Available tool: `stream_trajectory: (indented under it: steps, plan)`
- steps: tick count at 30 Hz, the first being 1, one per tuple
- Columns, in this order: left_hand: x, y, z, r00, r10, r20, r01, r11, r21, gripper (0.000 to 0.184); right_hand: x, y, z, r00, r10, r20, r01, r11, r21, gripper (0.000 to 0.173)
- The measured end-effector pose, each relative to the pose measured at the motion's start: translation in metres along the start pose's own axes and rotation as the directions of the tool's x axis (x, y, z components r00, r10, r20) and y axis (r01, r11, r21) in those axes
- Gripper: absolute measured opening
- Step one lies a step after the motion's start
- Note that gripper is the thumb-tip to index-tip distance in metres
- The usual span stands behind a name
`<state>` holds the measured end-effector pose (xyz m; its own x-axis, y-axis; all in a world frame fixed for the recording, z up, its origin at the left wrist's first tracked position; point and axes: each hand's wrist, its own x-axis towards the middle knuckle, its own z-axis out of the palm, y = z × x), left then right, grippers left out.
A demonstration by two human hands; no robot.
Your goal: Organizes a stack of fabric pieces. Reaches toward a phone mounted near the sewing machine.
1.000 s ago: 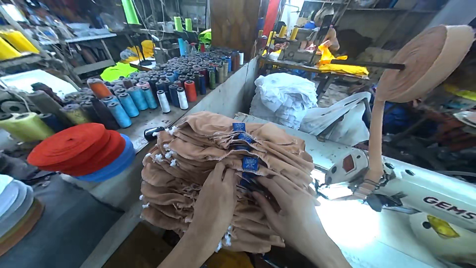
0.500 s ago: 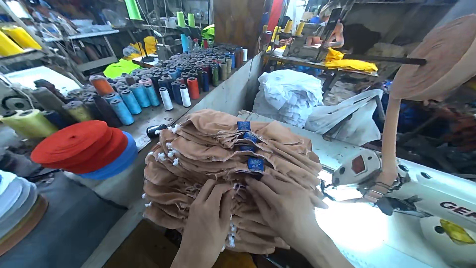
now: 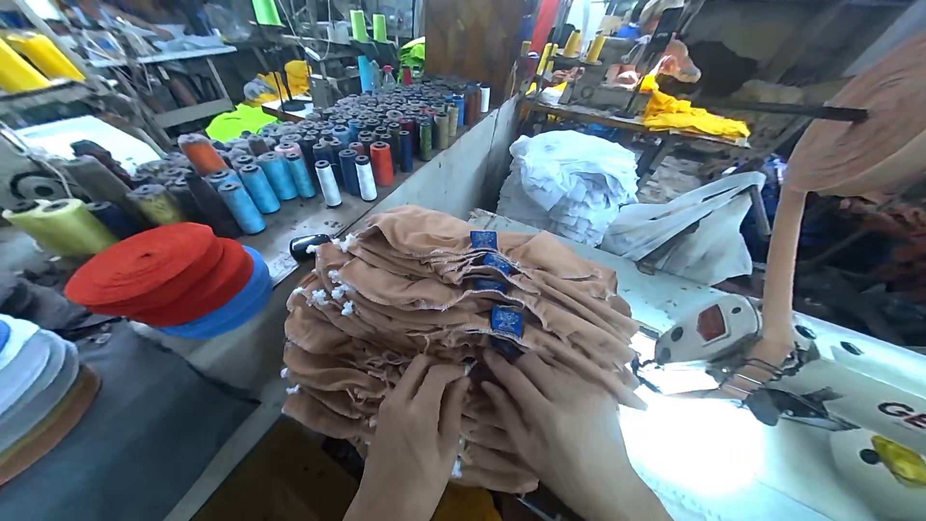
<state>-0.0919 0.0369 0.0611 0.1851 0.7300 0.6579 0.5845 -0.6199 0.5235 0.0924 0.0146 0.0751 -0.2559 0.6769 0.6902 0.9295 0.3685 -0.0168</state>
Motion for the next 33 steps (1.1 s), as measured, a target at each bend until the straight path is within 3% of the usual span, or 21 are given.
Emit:
stream_trajectory:
  steps: [4,8,12,16,20,27,33]
  plan:
    - [-0.002,-0.006,-0.009,0.999,-0.031,-0.007,0.031,0.996,-0.083,0.017,0.006,-0.005,0.009,0.998,-0.06,-0.003,0.06,0.998,0.018,0.025]
    - [0.012,-0.007,-0.017,0.984,-0.1,-0.147,0.112,0.991,0.075,0.019,0.007,0.003,0.001,1.0,0.004,-0.003,-0.004,0.998,0.055,0.033]
    - [0.031,-0.002,0.007,0.978,-0.106,-0.181,0.139,0.974,0.179,0.038,0.012,0.007,-0.005,1.0,0.027,0.007,-0.027,0.999,0.037,0.035]
    - [0.039,-0.008,0.014,0.983,-0.083,-0.165,0.118,0.969,0.217,0.015,0.014,0.011,-0.006,0.999,0.011,0.031,-0.012,0.999,0.051,0.035]
    - [0.02,-0.01,-0.007,0.99,-0.104,-0.098,0.127,0.958,0.258,0.014,0.015,0.012,-0.007,0.999,-0.006,0.042,0.002,0.996,0.09,0.035]
    - [0.001,-0.017,-0.017,0.986,-0.157,-0.055,0.155,0.986,-0.054,0.017,0.035,-0.018,0.006,0.991,-0.116,0.065,0.119,0.992,-0.042,0.031]
    - [-0.001,-0.022,-0.019,0.982,-0.161,-0.095,0.161,0.987,-0.007,0.018,0.045,-0.023,0.009,0.989,-0.135,0.063,0.142,0.983,-0.118,0.027]
